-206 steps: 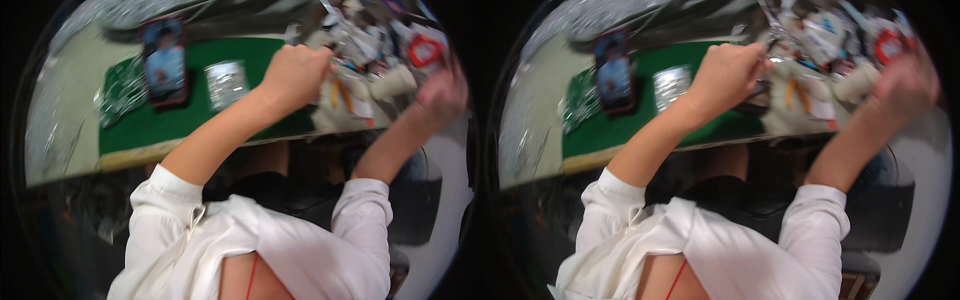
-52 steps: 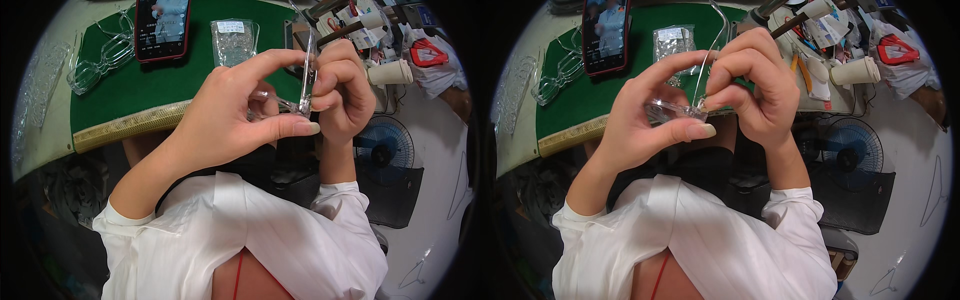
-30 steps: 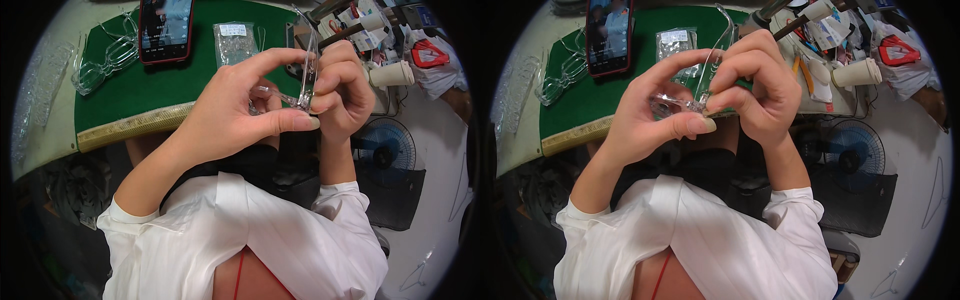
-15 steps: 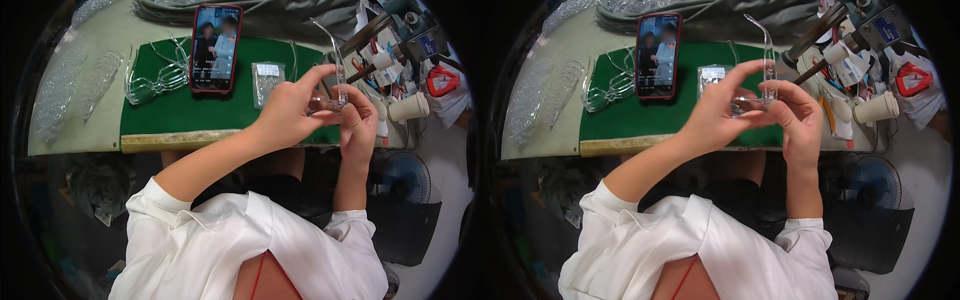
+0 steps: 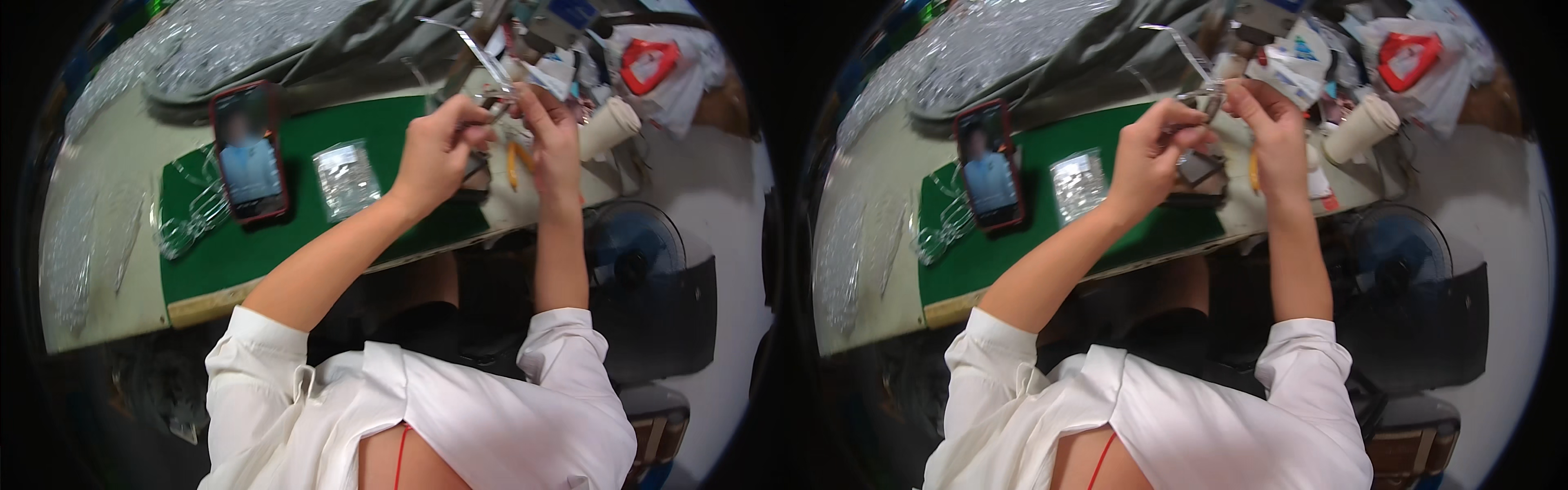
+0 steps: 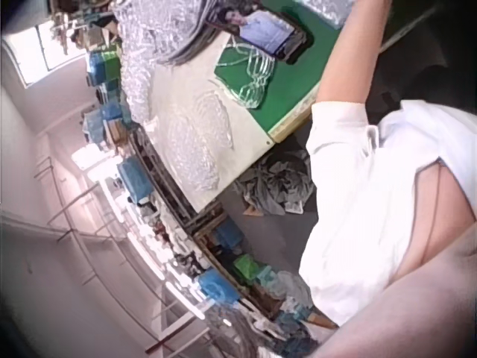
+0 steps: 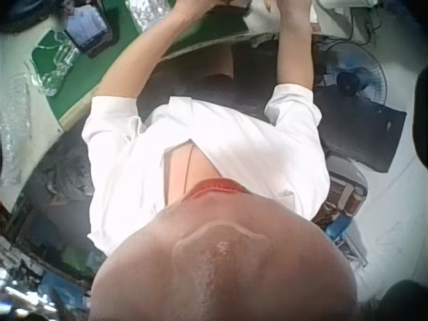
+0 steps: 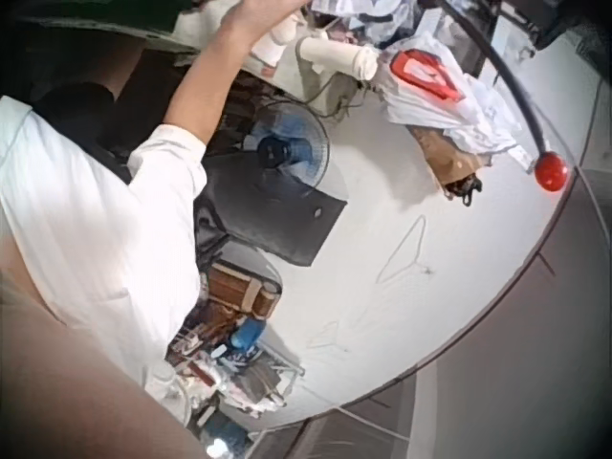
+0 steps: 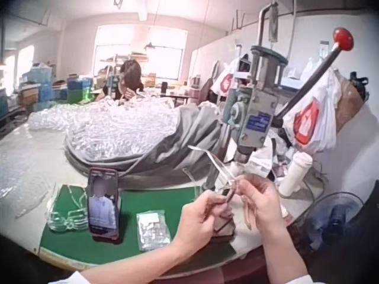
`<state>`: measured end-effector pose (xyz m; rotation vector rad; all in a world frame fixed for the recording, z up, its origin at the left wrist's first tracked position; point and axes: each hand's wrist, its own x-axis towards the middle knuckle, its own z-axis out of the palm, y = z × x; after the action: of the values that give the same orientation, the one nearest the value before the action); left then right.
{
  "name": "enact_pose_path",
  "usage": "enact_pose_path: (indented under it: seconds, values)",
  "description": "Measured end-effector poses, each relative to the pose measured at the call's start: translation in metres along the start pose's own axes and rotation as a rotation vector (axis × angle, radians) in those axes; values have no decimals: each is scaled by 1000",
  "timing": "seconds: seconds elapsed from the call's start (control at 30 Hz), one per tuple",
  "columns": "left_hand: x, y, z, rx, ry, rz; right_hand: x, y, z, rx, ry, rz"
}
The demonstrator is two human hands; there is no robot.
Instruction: The person repeatedly picks up clear eyeglass frames and small metal components from a green work mat, inserts the components into the frame arms, and places the frames back on the mat. A smartphone displaying a video is visible on the table throughout.
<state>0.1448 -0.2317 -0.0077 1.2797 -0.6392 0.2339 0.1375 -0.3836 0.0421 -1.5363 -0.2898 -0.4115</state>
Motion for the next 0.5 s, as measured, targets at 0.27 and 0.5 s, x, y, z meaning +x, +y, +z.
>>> enact_pose_path:
  seconds: [0.27,0.5]
  values:
    - [17,1,17,-30,-22,-39,-2,-14,-35,-52,251,-93]
    - [26,-5,25,-11,-27,-56,58,-108,-57,125,394,-693]
